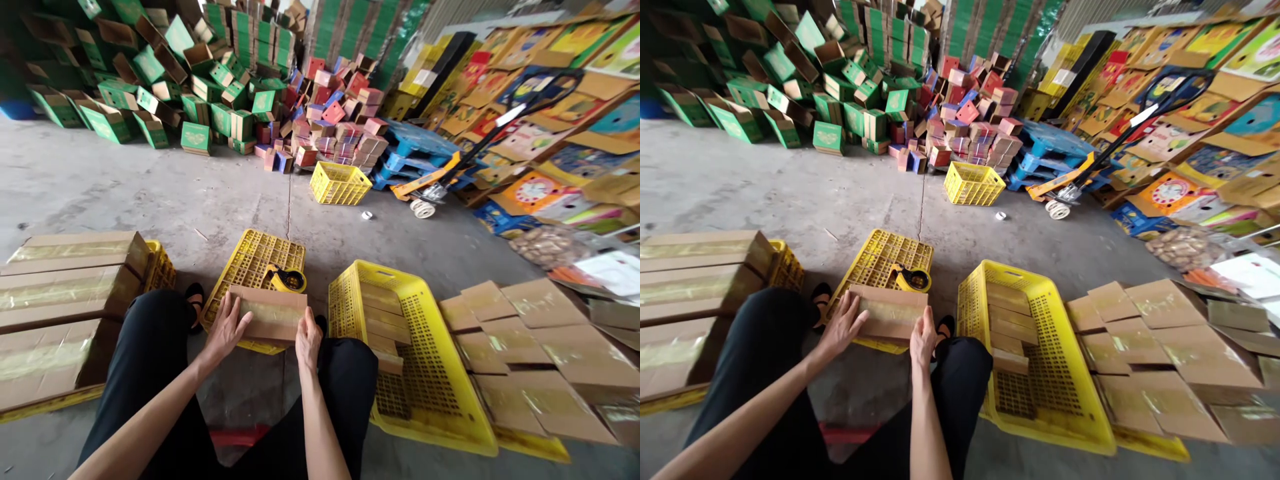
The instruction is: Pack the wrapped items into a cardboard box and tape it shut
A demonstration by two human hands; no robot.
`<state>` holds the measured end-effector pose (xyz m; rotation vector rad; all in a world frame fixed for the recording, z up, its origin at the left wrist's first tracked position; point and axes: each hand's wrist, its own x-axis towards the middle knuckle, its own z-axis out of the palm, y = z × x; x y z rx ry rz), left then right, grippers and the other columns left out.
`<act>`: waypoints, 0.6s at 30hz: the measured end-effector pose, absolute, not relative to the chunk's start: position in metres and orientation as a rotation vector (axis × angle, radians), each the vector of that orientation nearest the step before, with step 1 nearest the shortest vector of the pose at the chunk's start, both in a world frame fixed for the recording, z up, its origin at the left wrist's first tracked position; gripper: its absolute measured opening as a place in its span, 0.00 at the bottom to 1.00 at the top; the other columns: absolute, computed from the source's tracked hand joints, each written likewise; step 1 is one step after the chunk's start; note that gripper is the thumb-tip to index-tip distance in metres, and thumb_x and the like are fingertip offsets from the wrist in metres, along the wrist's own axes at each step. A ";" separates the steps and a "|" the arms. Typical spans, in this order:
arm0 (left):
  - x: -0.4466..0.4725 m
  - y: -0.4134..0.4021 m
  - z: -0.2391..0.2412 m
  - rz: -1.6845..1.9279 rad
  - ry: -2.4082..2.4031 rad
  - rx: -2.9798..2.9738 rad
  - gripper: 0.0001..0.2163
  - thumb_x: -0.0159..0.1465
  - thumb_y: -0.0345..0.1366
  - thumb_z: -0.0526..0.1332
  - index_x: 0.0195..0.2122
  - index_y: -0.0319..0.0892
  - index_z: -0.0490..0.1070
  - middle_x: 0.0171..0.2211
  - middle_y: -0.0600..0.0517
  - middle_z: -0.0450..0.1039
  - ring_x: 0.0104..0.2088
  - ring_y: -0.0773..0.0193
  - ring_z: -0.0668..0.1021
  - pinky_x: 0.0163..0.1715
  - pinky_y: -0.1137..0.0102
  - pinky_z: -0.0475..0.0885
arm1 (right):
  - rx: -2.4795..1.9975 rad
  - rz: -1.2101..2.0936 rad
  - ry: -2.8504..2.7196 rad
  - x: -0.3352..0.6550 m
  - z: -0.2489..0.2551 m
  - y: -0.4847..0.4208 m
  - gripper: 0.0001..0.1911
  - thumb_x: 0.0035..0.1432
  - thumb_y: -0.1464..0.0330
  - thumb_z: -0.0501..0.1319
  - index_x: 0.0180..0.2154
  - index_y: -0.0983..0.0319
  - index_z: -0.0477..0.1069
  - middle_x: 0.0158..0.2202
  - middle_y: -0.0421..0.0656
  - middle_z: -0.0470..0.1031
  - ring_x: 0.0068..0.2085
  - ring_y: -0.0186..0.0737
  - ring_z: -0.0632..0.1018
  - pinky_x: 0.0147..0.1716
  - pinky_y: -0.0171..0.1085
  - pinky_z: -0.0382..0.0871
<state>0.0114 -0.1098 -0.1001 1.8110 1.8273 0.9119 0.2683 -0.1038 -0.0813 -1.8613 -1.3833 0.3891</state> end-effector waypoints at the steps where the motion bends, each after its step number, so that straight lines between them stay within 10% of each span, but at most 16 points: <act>1: 0.011 -0.110 -0.099 0.915 1.827 1.812 0.34 0.75 0.59 0.49 0.72 0.39 0.64 0.78 0.38 0.49 0.78 0.41 0.51 0.73 0.44 0.56 | -1.852 0.409 -1.371 0.267 -0.080 -0.103 0.33 0.69 0.58 0.48 0.62 0.69 0.77 0.61 0.56 0.79 0.64 0.53 0.77 0.63 0.48 0.72; 18: -0.003 -0.097 -0.089 0.870 1.887 2.051 0.35 0.75 0.58 0.53 0.74 0.38 0.61 0.79 0.38 0.46 0.78 0.36 0.48 0.74 0.40 0.52 | -1.854 0.154 -1.665 0.228 -0.106 -0.103 0.42 0.77 0.47 0.41 0.70 0.75 0.64 0.71 0.66 0.63 0.72 0.60 0.67 0.68 0.55 0.65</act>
